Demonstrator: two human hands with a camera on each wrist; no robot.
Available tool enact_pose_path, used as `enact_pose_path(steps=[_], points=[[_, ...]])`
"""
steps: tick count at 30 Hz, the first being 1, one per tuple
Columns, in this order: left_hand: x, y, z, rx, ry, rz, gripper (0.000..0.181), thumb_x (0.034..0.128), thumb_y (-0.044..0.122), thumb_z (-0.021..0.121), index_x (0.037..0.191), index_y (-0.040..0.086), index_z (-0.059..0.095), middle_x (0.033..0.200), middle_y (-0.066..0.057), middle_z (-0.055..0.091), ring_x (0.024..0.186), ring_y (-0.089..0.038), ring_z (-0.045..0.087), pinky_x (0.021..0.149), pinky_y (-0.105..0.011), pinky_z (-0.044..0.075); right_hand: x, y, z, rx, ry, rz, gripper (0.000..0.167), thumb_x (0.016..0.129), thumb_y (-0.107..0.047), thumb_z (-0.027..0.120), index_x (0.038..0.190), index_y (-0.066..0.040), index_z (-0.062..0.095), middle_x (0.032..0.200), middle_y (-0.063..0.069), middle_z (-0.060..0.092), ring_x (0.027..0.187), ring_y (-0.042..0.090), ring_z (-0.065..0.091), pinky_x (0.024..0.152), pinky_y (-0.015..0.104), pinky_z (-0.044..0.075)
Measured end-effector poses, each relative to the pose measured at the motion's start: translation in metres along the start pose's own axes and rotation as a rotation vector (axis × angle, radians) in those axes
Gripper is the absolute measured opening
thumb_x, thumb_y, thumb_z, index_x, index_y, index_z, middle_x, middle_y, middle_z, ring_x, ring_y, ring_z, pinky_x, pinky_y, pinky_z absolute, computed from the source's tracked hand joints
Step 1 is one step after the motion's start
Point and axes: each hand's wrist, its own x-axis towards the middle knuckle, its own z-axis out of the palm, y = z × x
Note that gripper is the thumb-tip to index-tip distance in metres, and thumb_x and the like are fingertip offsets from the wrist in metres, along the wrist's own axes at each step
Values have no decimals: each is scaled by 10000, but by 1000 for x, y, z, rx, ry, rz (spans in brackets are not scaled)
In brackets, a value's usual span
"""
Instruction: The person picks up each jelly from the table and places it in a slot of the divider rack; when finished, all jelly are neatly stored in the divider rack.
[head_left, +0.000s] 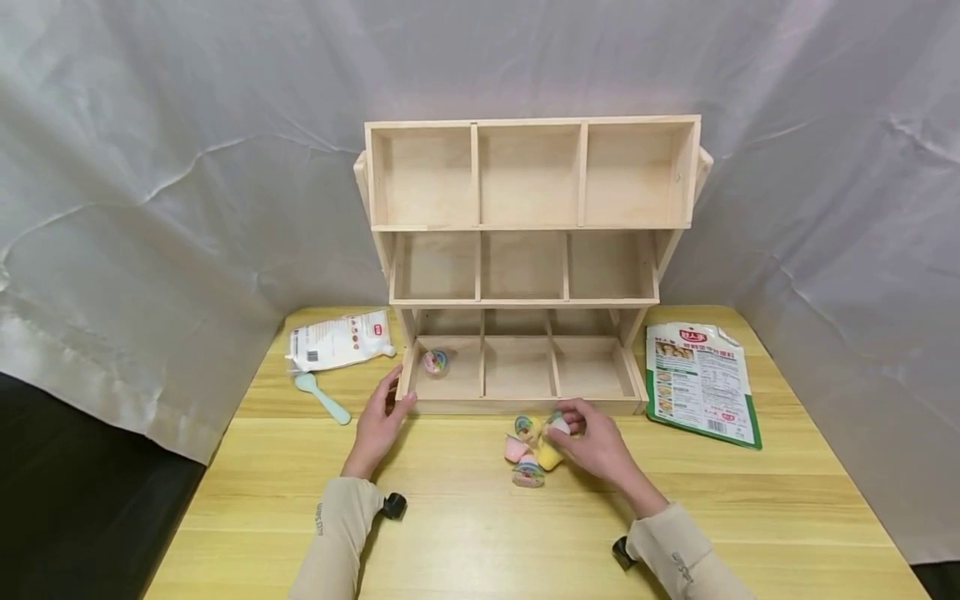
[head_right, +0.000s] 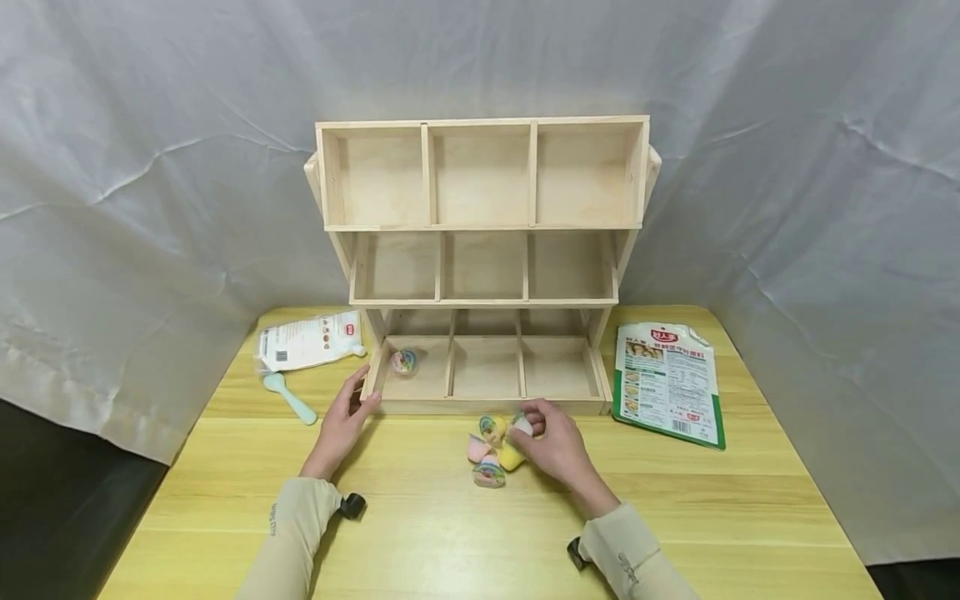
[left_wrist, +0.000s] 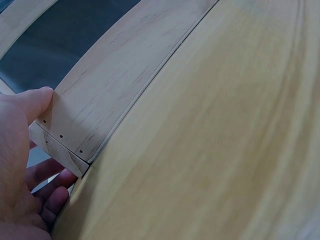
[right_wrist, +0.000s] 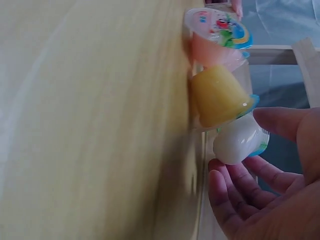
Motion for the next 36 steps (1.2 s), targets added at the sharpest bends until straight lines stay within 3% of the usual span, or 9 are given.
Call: enact_pose_path(steps=[8,15,27,36], points=[[0,0,2,-6,0,6,647,1036,399,631,1611,272,364,1499,-188,543,1303,-349,588,1088,-518,496,-1,-11,-9,88,-3,-44,508,914,-203,806,1366,-54,629,1167,147,694,1045,262,668,878,377,589],[0,-1,2,-2,3,0,643,1036,413,628,1608,283,366,1493,-183,550,1301,-339,589,1092,-515,490,2,-22,-9,167,-47,-59,546,913,-205,804,1403,-61,613,1186,138,672,1075,258,644,863,312,562],[-1,-1,1,-10,1,1,646,1032,400,637,1607,274,370,1503,-186,540,1325,-351,576,1110,-516,482,9,-48,8,332,-90,-105,467,911,-69,772,1348,-12,616,1241,190,603,1078,272,621,826,202,583],[0,0,1,-6,1,2,651,1033,421,631,1610,278,364,1510,-151,540,1304,-335,584,1092,-512,489,22,-69,26,361,-129,-155,478,885,-49,801,1311,0,588,1236,204,601,1107,295,621,881,235,580]])
